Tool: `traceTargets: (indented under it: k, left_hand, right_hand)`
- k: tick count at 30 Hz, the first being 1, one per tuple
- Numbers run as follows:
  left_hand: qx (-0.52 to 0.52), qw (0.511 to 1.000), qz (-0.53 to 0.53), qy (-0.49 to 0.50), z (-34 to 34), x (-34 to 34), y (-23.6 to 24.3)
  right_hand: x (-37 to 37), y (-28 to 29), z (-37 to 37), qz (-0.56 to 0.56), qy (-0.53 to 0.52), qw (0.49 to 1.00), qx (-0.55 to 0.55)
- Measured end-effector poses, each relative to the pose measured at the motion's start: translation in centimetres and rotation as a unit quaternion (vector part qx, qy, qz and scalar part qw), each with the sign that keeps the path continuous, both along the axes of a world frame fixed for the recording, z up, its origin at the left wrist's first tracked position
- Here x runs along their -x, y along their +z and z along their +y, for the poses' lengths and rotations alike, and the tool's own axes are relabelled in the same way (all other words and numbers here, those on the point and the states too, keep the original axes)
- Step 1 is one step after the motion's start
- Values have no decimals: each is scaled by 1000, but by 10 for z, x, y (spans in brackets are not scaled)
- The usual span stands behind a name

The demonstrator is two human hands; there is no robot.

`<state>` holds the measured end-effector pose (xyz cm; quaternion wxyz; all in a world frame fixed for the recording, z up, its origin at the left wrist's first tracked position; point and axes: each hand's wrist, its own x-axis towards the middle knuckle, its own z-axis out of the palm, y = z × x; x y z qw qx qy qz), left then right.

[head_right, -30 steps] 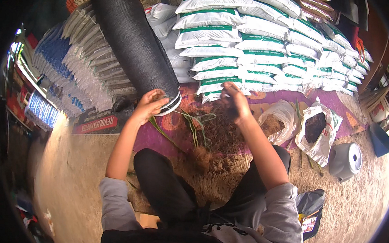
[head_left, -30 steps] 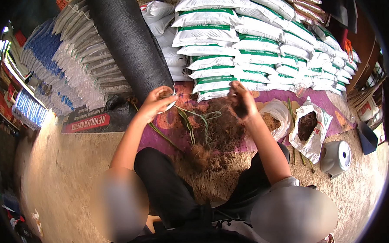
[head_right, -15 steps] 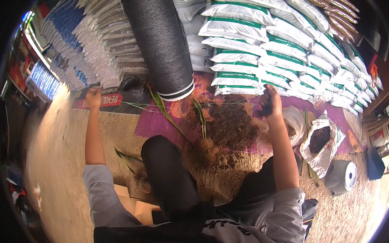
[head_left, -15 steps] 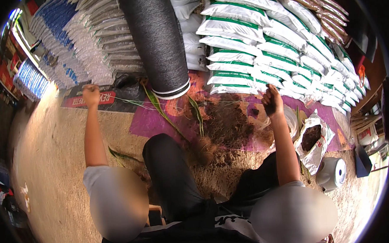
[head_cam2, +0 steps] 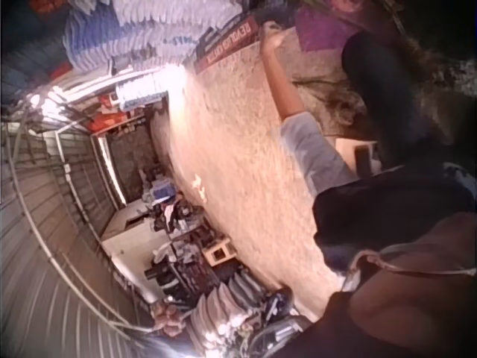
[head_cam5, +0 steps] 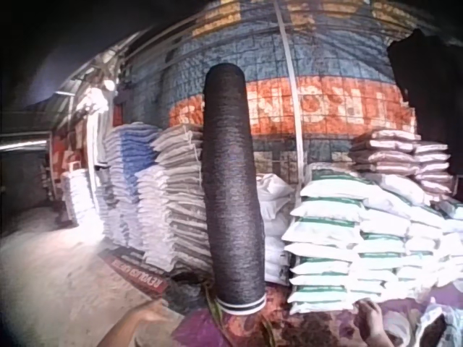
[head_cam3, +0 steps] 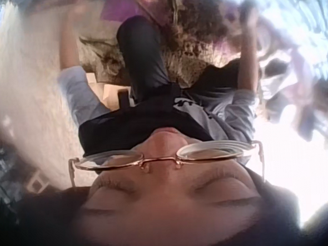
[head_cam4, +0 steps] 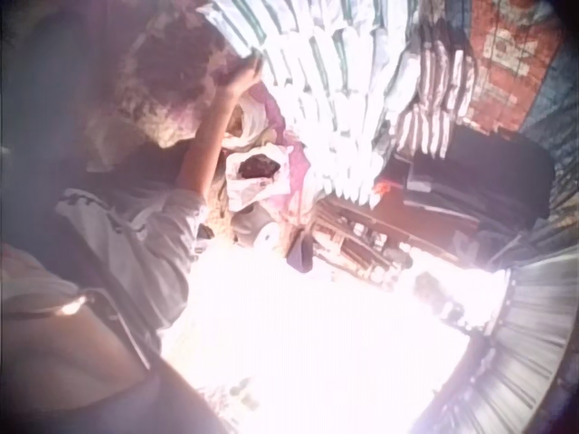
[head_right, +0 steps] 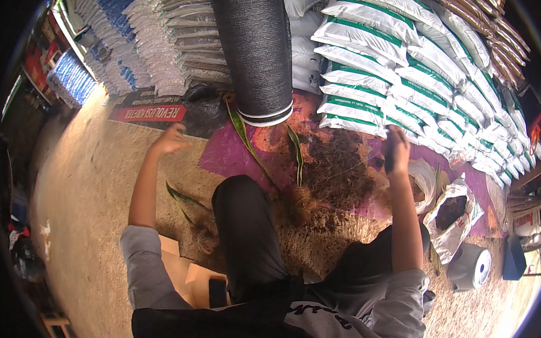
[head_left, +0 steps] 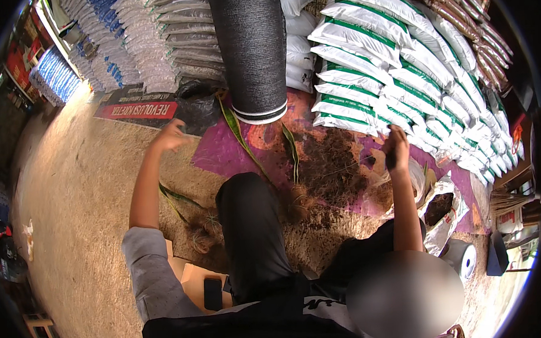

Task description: The person sits on the floor and wraps a plant's root ball with coir fiber, securing it with green plastic ties. They repeat this process for multiple plants, placing the finished units into a cardboard box.

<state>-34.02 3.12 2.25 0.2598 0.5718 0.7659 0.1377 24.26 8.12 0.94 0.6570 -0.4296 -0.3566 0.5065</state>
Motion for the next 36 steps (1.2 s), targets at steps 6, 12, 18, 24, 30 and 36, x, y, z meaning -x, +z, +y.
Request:
traceTargets:
  k: [6, 12, 18, 24, 30, 36]
  left_hand:
    - [114, 991, -56, 33, 13, -68, 10]
    - [75, 976, 205, 4, 25, -77, 8]
    - [-270, 924, 29, -269, 28, -183, 34]
    - [-184, 872, -170, -420, 20, -331, 20]
    - [-55, 825, -346, -444, 18, -387, 10]
    - [-106, 798, -465, -369, 8, -361, 1]
  right_hand:
    - [17, 12, -16, -44, 171, 984, -16]
    - [13, 28, -29, -22, 213, 977, 13]
    - [9, 35, -42, 5, 253, 967, 22]
    - [15, 49, -62, 12, 306, 952, -12]
    - [-10, 62, -75, -32, 276, 958, -75]
    - [-61, 65, -81, -224, 119, 965, -65]
